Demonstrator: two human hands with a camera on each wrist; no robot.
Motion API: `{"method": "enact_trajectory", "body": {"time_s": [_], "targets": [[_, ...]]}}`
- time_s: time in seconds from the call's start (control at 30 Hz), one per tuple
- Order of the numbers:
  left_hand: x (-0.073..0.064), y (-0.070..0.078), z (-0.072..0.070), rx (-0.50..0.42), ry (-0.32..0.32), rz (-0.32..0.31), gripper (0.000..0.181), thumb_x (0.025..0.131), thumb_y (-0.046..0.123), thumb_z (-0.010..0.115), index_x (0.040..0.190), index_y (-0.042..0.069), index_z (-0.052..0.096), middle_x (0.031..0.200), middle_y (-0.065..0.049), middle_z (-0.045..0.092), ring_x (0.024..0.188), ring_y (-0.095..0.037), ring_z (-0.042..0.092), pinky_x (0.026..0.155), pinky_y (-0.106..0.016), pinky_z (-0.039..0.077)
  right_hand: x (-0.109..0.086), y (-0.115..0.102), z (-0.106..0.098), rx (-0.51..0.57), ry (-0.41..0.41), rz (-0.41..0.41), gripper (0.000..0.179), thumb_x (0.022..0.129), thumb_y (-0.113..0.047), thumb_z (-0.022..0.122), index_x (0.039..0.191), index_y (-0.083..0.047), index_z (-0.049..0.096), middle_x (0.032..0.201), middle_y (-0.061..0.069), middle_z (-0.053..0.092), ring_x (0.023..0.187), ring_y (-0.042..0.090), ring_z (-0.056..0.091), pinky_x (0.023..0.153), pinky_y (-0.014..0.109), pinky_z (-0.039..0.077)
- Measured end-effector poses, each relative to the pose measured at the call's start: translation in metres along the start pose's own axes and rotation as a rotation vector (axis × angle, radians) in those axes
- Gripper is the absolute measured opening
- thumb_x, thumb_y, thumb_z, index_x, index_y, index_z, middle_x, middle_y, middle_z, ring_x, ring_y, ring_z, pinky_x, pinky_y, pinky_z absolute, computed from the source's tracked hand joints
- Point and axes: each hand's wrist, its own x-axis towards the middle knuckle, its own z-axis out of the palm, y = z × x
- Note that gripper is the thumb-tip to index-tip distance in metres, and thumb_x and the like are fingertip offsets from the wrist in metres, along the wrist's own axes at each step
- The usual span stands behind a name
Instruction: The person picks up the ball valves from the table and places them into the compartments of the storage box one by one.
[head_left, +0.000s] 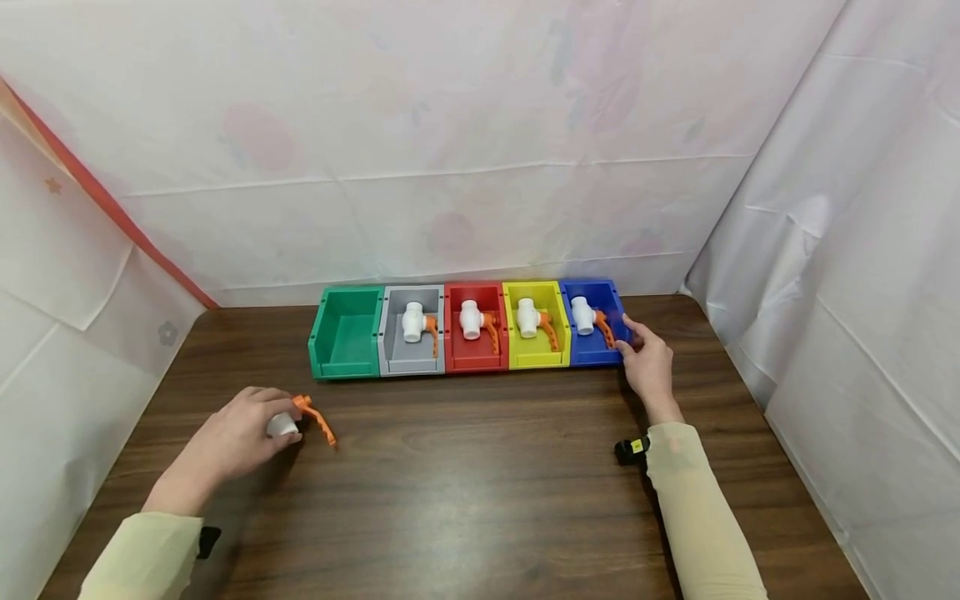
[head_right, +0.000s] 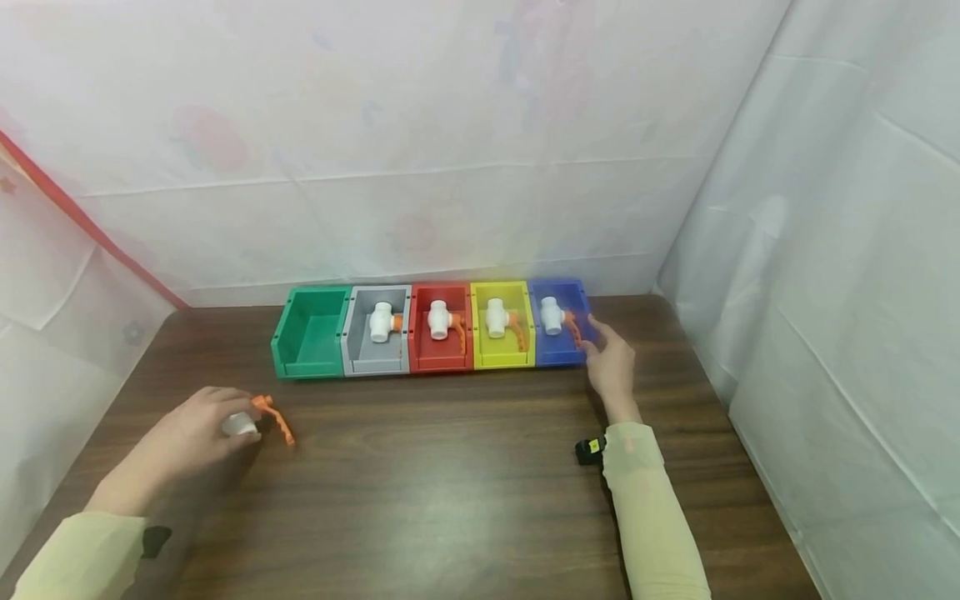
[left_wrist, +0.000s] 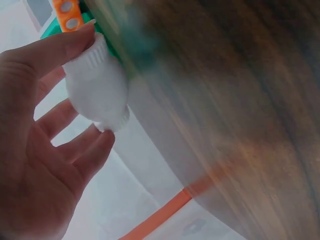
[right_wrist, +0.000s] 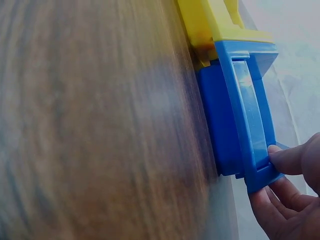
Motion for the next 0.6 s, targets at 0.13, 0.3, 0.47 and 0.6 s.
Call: {"method": "enact_trajectory", "body": {"time_s": [0.13, 0.3, 0.47, 0.6], "targets": [[0.006, 0.002, -0.006, 0.001, 0.052, 0.002, 0.026, 0.076, 0.021, 0.087, 0.097, 0.015, 0.074, 0.116, -0.016, 0.066, 0.112, -0.04, 0.053, 0.079, -0.063, 0.051, 0.0, 0.0, 0.0, -0.003, 0.001, 0.002, 0.049, 0.096, -0.011, 0.067, 0.143, -0.021, 0.058, 0.093, 0.013, 0.059, 0.074, 0.028, 0.05, 0.062, 0.036, 0.039], [0.018, 0.005, -0.014, -0.001, 0.092, 0.023, 0.026, 0.076, 0.019, 0.087, 0.098, 0.013, 0.074, 0.117, -0.018, 0.065, 0.113, -0.041, 0.051, 0.078, -0.063, 0.052, -0.001, -0.001, 0.0, -0.009, 0.001, 0.002, 0.049, 0.097, -0.011, 0.067, 0.144, -0.021, 0.057, 0.094, 0.013, 0.059, 0.075, 0.028, 0.051, 0.063, 0.036, 0.039], [0.031, 0.006, -0.019, 0.013, 0.154, 0.069, 0.026, 0.075, 0.016, 0.087, 0.096, 0.011, 0.073, 0.116, -0.018, 0.064, 0.113, -0.041, 0.05, 0.075, -0.062, 0.053, -0.001, -0.001, 0.0, -0.009, -0.005, 0.006, 0.049, 0.097, -0.011, 0.066, 0.144, -0.022, 0.056, 0.095, 0.014, 0.059, 0.076, 0.028, 0.051, 0.064, 0.036, 0.04], [0.042, 0.008, -0.024, 0.037, 0.194, 0.085, 0.025, 0.075, 0.015, 0.086, 0.096, 0.009, 0.074, 0.117, -0.019, 0.064, 0.114, -0.04, 0.049, 0.072, -0.06, 0.054, 0.0, -0.001, 0.0, -0.005, -0.004, 0.008, 0.049, 0.097, -0.011, 0.066, 0.144, -0.021, 0.057, 0.095, 0.014, 0.059, 0.077, 0.028, 0.051, 0.065, 0.037, 0.04]]}}
